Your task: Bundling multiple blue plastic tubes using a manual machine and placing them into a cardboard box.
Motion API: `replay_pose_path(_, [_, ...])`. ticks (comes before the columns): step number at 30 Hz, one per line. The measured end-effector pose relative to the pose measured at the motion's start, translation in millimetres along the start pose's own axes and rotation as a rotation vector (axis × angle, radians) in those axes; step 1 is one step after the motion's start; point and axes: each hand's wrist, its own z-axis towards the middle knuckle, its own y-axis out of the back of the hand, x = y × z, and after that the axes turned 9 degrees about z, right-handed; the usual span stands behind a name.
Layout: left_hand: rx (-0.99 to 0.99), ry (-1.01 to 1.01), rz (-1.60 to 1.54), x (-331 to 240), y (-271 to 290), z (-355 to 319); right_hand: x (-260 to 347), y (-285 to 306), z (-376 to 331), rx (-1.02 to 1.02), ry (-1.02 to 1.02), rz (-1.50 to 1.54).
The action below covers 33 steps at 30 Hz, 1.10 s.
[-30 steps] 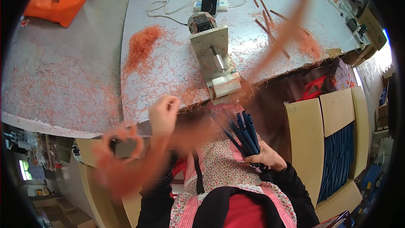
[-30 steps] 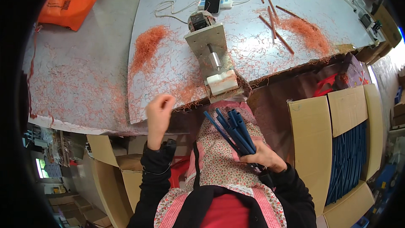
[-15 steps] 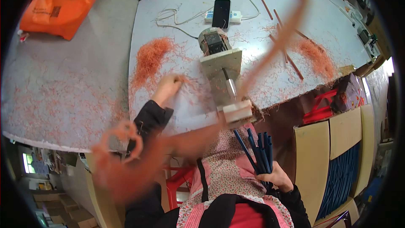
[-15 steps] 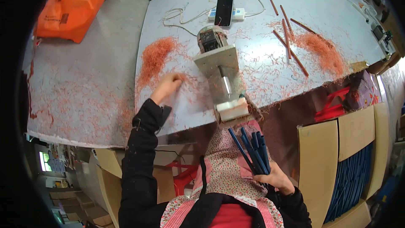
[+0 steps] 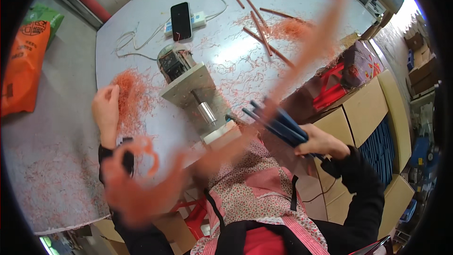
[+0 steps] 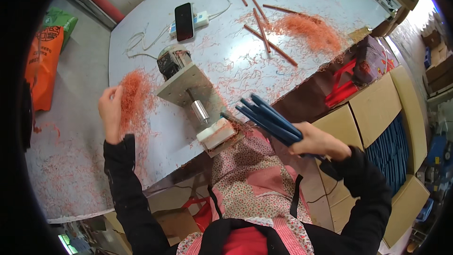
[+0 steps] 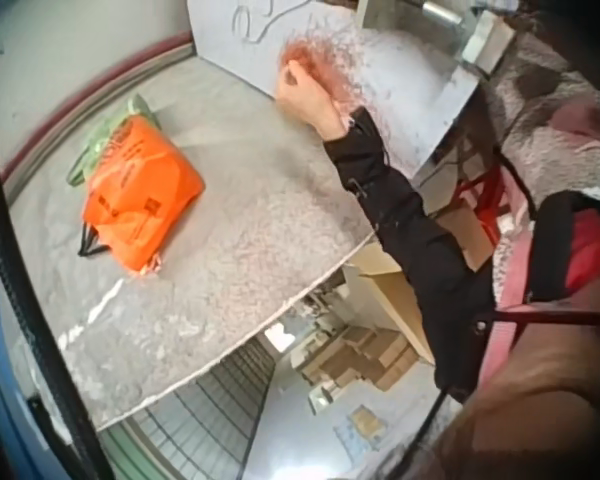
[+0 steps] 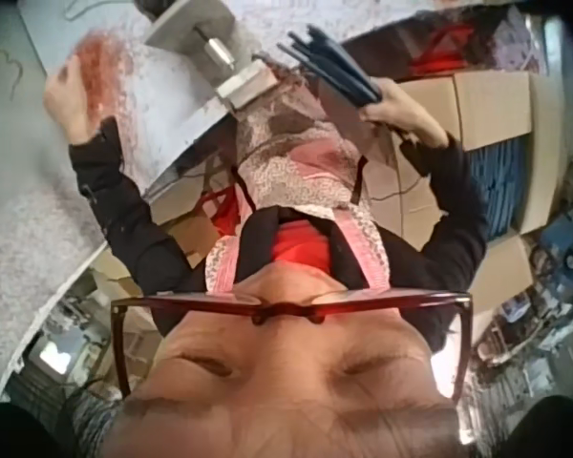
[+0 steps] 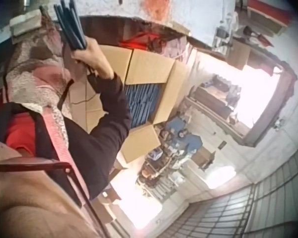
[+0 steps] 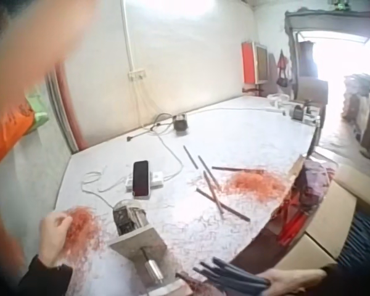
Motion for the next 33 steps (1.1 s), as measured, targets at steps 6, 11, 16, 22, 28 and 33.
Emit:
replay_pose_path(6, [0.401,0.323,-0.5,-43.8,51.3,-40.4,8.3,26.6,53.4,0.096,-0.025,-0.18])
replay_pose_path(11, [0.312,0.161,-0.367,-69.7,76.5,-73.8,46.4,86.0,68.8,-0.174,0.056,-0.122])
replay_pose_path(16, [0.465,0.275,-0.474,-75.0,70.3,-88.7,63.5,162.4,66.1,-0.442,0.25,-0.132])
replay_pose_path(22, [0.358,0.271,-0.535,-76.6,86.5,-109.3,71.1,168.1,31.2,-0.427,0.168,-0.205])
replay_pose_path(28, [0.416,0.386,-0.689,-83.0,109.3,-152.2,73.5,57.8,-34.3,-0.249,0.221,-0.077])
replay_pose_path(33, [0.652,0.261,-1.455,-124.1,126.4,-168.3,50.0,-78.9,-35.3,0.184,0.372,-0.095])
